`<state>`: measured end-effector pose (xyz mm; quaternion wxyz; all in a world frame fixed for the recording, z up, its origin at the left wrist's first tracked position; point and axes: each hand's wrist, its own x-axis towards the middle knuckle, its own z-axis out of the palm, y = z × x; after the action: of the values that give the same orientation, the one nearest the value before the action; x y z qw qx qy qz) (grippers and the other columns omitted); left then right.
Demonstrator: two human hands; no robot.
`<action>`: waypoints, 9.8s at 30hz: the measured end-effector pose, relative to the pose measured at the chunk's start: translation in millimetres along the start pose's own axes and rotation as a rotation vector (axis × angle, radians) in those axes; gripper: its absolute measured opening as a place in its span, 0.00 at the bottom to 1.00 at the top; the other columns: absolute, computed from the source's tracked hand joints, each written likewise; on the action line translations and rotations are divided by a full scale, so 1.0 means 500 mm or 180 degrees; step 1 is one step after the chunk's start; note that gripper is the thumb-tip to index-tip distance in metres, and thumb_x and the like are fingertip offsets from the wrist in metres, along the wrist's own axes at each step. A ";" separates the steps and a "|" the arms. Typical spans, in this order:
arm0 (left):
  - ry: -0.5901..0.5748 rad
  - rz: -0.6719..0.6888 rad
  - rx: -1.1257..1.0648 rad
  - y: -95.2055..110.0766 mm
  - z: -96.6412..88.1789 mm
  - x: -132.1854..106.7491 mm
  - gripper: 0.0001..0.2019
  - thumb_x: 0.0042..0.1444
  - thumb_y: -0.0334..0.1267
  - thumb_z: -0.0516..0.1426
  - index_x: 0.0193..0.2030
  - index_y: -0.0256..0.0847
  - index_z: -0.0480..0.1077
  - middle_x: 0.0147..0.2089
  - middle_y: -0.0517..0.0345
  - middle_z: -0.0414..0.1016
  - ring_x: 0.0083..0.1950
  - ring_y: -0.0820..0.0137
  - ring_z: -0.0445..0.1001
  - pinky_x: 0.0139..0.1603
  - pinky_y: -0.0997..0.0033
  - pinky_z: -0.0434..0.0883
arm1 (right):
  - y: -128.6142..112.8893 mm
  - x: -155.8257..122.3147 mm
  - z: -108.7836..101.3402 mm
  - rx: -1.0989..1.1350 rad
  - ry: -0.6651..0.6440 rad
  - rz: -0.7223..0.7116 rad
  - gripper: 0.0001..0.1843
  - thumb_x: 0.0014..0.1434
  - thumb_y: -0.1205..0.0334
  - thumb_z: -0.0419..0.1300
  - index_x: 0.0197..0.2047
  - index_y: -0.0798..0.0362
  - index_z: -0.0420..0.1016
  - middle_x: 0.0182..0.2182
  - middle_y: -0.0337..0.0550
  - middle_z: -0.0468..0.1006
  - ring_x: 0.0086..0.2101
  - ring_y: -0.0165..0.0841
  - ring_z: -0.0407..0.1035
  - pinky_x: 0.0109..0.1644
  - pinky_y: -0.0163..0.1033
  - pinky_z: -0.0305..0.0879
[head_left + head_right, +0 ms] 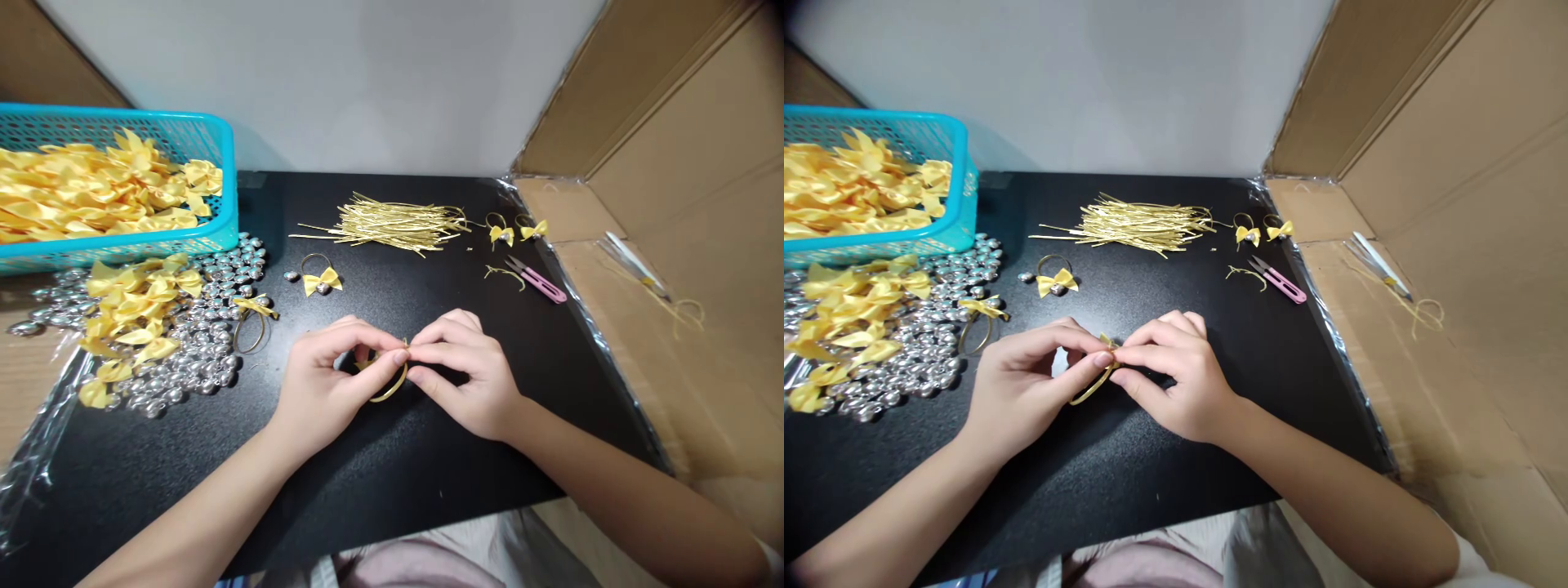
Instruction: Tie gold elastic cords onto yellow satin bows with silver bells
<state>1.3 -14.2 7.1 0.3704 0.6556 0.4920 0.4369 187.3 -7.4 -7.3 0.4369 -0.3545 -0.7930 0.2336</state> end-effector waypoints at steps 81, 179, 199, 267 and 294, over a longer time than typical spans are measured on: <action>-0.0730 -0.1307 -0.1791 0.003 0.005 0.006 0.06 0.53 0.37 0.67 0.27 0.39 0.77 0.25 0.63 0.75 0.26 0.78 0.66 0.26 0.82 0.64 | -0.011 -0.001 -0.004 -0.0295 0.0328 0.0059 0.03 0.58 0.66 0.62 0.31 0.52 0.73 0.28 0.38 0.78 0.32 0.32 0.70 0.44 0.45 0.59; -0.0515 -0.0845 -0.0550 0.012 0.005 0.002 0.03 0.49 0.33 0.65 0.26 0.37 0.78 0.21 0.61 0.74 0.23 0.77 0.63 0.25 0.79 0.62 | -0.010 0.002 -0.002 0.0240 0.0130 0.0586 0.07 0.54 0.70 0.63 0.25 0.52 0.76 0.24 0.37 0.79 0.28 0.29 0.68 0.40 0.43 0.60; -0.0893 -0.1620 -0.1194 0.005 -0.004 0.007 0.07 0.48 0.36 0.68 0.28 0.36 0.75 0.24 0.61 0.74 0.26 0.77 0.67 0.27 0.79 0.63 | -0.007 0.003 -0.004 -0.0223 0.0078 0.0207 0.08 0.58 0.69 0.64 0.27 0.52 0.77 0.24 0.35 0.79 0.29 0.29 0.67 0.43 0.44 0.56; -0.1824 -0.1748 -0.2050 0.009 -0.026 0.014 0.06 0.52 0.33 0.67 0.27 0.36 0.76 0.25 0.60 0.75 0.27 0.77 0.67 0.30 0.79 0.66 | -0.004 0.014 -0.031 0.0014 -0.0669 -0.0581 0.07 0.65 0.66 0.58 0.34 0.52 0.67 0.31 0.36 0.76 0.33 0.30 0.67 0.46 0.45 0.53; -0.1844 -0.1387 -0.1791 0.004 -0.021 0.010 0.04 0.58 0.33 0.60 0.32 0.37 0.70 0.29 0.59 0.80 0.31 0.75 0.73 0.35 0.78 0.68 | -0.001 0.009 -0.023 -0.0255 -0.0476 -0.0725 0.08 0.68 0.65 0.53 0.34 0.52 0.64 0.32 0.38 0.74 0.33 0.30 0.66 0.46 0.43 0.53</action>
<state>-7.3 -9.0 13.4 0.7396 0.5059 0.3568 0.2641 195.3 -3.6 1.3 0.3857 -0.2610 -0.8672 0.1763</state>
